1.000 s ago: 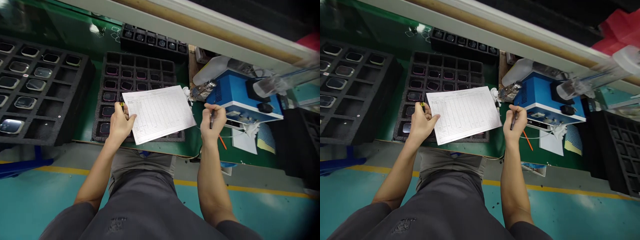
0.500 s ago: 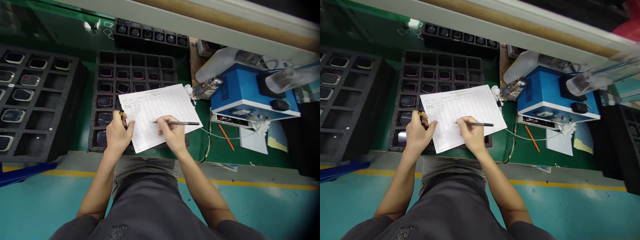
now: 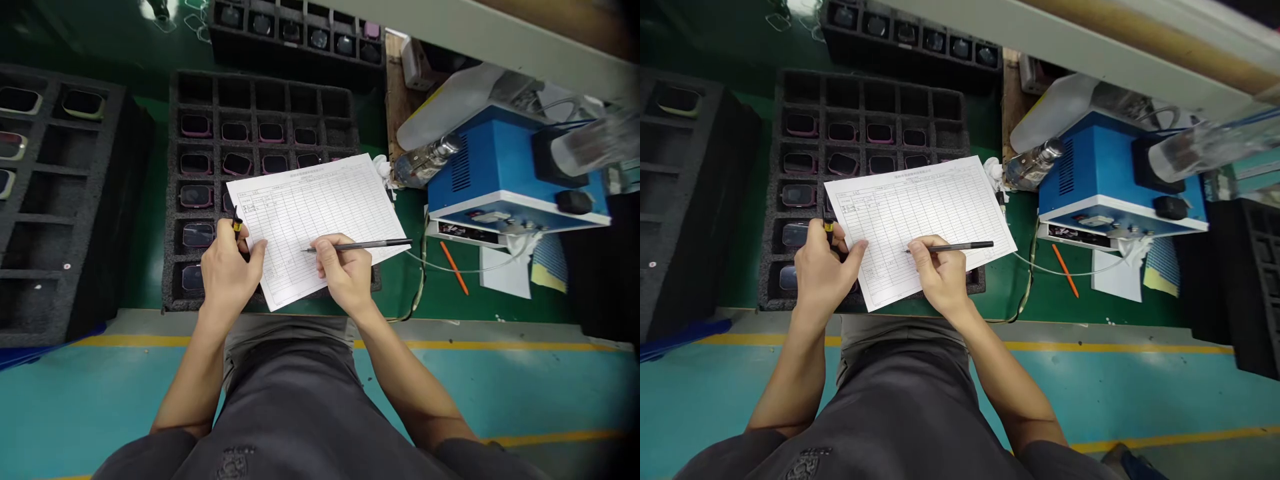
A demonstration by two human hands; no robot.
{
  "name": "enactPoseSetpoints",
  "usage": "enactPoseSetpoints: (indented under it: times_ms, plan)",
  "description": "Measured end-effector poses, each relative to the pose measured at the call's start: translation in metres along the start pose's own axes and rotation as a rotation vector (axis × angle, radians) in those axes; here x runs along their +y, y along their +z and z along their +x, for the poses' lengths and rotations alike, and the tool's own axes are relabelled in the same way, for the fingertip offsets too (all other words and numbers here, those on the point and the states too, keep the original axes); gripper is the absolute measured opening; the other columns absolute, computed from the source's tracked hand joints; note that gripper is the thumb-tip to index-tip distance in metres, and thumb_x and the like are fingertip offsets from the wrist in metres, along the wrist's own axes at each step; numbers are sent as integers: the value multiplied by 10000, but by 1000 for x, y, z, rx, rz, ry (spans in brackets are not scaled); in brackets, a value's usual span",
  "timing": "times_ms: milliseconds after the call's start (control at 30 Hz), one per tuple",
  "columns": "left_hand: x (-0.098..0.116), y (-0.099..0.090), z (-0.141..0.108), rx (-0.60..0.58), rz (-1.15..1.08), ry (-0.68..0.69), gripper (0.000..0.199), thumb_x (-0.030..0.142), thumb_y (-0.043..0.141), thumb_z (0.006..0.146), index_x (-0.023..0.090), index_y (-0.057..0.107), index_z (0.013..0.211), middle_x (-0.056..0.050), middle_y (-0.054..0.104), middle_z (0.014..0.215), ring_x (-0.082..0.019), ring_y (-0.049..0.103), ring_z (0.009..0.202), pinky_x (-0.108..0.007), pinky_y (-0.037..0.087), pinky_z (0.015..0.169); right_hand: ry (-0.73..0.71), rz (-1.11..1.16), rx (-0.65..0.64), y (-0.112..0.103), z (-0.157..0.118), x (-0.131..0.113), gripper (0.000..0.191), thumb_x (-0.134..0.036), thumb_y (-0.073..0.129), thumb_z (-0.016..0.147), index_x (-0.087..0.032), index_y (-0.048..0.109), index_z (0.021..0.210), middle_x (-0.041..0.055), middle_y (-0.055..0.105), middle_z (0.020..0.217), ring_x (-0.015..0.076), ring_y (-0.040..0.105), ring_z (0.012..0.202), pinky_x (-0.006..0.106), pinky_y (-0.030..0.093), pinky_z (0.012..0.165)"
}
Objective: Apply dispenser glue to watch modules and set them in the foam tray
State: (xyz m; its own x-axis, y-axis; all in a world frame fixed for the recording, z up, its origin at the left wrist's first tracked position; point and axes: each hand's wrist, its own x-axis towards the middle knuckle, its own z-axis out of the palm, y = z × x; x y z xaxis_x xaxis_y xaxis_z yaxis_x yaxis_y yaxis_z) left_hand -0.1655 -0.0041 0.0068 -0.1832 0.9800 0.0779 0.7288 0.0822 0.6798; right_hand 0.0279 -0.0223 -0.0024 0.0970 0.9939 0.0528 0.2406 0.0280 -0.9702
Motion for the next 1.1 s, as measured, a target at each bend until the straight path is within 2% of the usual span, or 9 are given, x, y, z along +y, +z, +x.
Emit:
enactPoseSetpoints:
  times_ms: [100,200,267,367,467,633,867,967,1100]
  plan:
    - [-1,1,0,1,0,-1,293,294,692,787,243,433,914,36,581,740,-178,602,635,-307,375,616,-65,-35,-37,-1,-2,-2,253,-403,622,974,-191,682,851,-2,616,696,109,542,573,255,424,497]
    - [-2,1,0,0,-5,7,286,295,690,793,242,435,913,38,585,743,-168,588,620,-303,372,608,-142,-86,-73,0,-4,-3,182,-324,613,980,-191,698,889,22,674,788,132,601,675,275,472,579]
    - [-2,2,0,-1,-3,9,285,298,690,794,242,437,912,41,585,742,-161,577,608,-300,369,601,-181,-108,-45,0,-5,-1,163,-296,613,980,-192,705,896,26,686,799,142,616,708,289,484,616]
    - [-2,2,0,-4,0,3,283,301,693,795,241,440,909,44,584,741,-153,561,590,-297,367,592,-209,-121,12,1,-8,1,143,-267,625,973,-191,699,876,17,671,772,132,597,673,283,464,589]
    - [-2,2,-1,-1,-2,4,289,299,699,790,240,440,904,46,582,739,-148,550,579,-295,365,589,-229,-142,14,1,-9,1,114,-235,629,966,-188,702,892,20,673,789,134,609,691,277,465,583]
    - [-2,2,0,5,0,15,287,287,705,790,239,443,900,48,572,735,-145,544,579,-295,357,590,-241,-120,17,1,-8,3,118,-237,619,978,-194,713,920,14,687,780,133,626,689,285,485,616]
    - [-2,3,0,5,10,15,286,297,706,793,240,448,902,47,576,737,-148,554,588,-296,361,595,-254,-131,24,1,-10,2,99,-242,622,970,-199,710,953,22,677,811,137,612,695,285,465,581]
    - [-3,3,0,2,11,18,280,299,702,797,239,451,905,44,580,744,-149,560,591,-296,364,590,-312,-120,63,2,-11,0,97,-206,625,961,-209,717,990,14,681,811,126,609,677,280,473,582]
    - [-3,3,0,6,10,28,279,291,706,796,239,454,902,47,579,735,-149,568,598,-295,370,593,-368,-152,68,3,-11,1,83,-206,632,958,-210,704,916,13,703,794,141,649,719,291,511,636]
